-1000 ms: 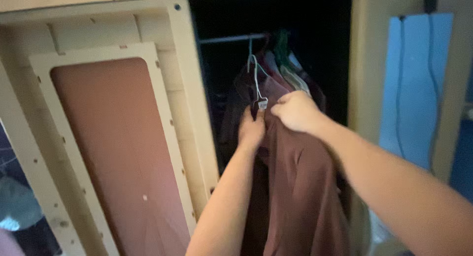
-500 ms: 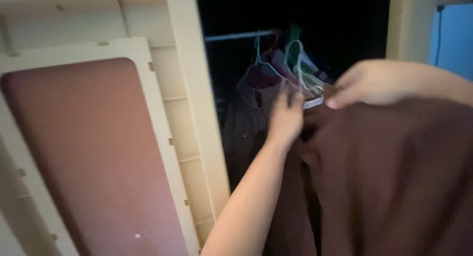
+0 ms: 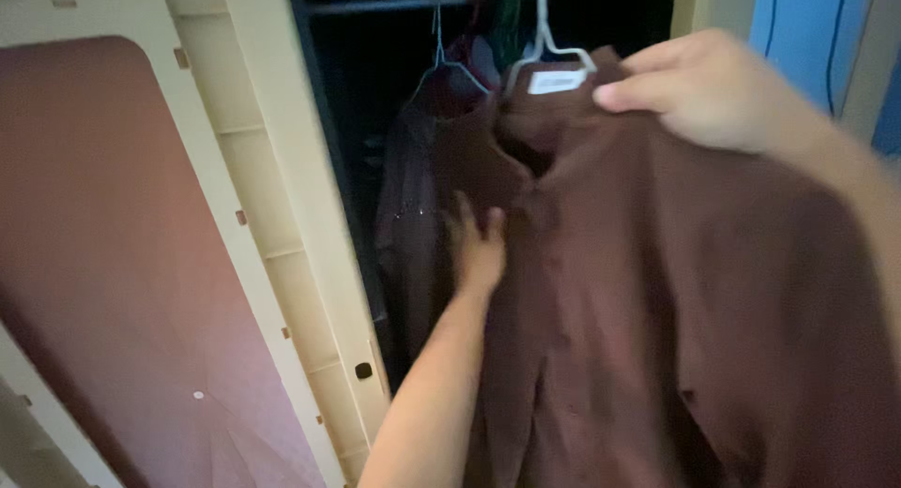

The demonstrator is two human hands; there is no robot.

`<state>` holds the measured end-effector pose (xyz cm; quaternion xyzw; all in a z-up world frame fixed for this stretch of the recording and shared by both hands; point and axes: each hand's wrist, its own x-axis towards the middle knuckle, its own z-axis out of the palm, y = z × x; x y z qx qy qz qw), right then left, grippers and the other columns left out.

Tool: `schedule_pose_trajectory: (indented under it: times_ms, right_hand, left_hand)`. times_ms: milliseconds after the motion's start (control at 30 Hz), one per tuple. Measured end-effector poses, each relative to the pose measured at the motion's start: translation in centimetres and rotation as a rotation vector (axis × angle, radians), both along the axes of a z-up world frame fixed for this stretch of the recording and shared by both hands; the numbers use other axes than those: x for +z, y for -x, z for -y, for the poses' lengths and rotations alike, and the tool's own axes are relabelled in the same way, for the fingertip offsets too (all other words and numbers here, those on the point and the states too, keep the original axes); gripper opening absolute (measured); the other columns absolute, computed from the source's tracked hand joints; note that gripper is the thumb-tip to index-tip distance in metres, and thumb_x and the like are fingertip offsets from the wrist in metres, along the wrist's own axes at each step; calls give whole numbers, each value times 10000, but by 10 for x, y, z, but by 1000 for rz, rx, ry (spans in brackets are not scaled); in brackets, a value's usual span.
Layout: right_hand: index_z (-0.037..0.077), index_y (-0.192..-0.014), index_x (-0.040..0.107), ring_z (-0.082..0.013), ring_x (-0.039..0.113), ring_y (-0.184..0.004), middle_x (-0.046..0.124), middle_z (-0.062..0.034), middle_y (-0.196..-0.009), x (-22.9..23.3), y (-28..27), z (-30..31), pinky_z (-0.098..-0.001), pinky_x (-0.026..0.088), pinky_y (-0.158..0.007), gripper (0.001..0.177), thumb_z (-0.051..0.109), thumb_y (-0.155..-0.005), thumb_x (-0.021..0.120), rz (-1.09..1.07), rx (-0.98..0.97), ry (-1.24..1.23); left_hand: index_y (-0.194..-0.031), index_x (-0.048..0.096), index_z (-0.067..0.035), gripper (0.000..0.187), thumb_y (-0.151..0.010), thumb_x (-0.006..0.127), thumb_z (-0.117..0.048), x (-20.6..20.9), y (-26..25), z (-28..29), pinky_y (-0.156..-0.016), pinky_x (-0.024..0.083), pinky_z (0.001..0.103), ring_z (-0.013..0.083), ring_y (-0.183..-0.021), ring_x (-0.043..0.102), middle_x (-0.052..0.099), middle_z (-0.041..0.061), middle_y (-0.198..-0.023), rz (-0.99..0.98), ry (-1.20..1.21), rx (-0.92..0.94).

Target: The person takes garments from a pile, places them on hangers, and hangs them in a closet. They handle a pink top, a brown shirt, and a yellow shirt, placing each on a hanger and then hanging it in the closet.

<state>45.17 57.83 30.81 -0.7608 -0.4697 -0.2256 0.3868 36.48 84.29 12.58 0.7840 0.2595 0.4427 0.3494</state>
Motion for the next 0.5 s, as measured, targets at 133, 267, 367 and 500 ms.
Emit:
schedule_pose_trajectory:
  times_ms: [133,267,367,500]
  right_hand:
    - [79,-1085,789,-248,730,-914,781,-115,-1013,-12,11,-69,-382,553,-836,396,401,-862,731,-76,235,-84]
    - [42,-1060,769,-375,673,-1034,715,-230,-1095,-16,9,-164,-470,509,-895,392,387,-875,747,158,168,-36]
    - [59,-995,801,-361,712,-1001,746,-220,-1047,15,-19,-218,-431,548,-901,355,377,-879,697,82,169,-39]
    - [54,-979,793,-353,733,-983,760,-207,-1040,52,-34,-271,-418,569,-881,351,366,-849,700,-25,143,-141]
  left_hand:
    - [-1633,183,-279,749,-989,329,-632,19,-6,-54,-1219,172,556,441,-1542,142,47,198,-1700,122,123,210]
    - [-1545,413,-115,739,-1021,296,-623,51,9,-67,-1228,284,480,397,-1512,365,384,190,-1635,429,334,144]
    - [-1519,425,-74,710,-1016,334,-567,84,14,-46,-1214,192,487,403,-1538,209,206,215,-1664,540,144,157]
    - [-1536,428,-76,712,-1013,412,-559,132,13,-13,-1235,204,488,420,-1537,236,223,253,-1661,481,-213,145]
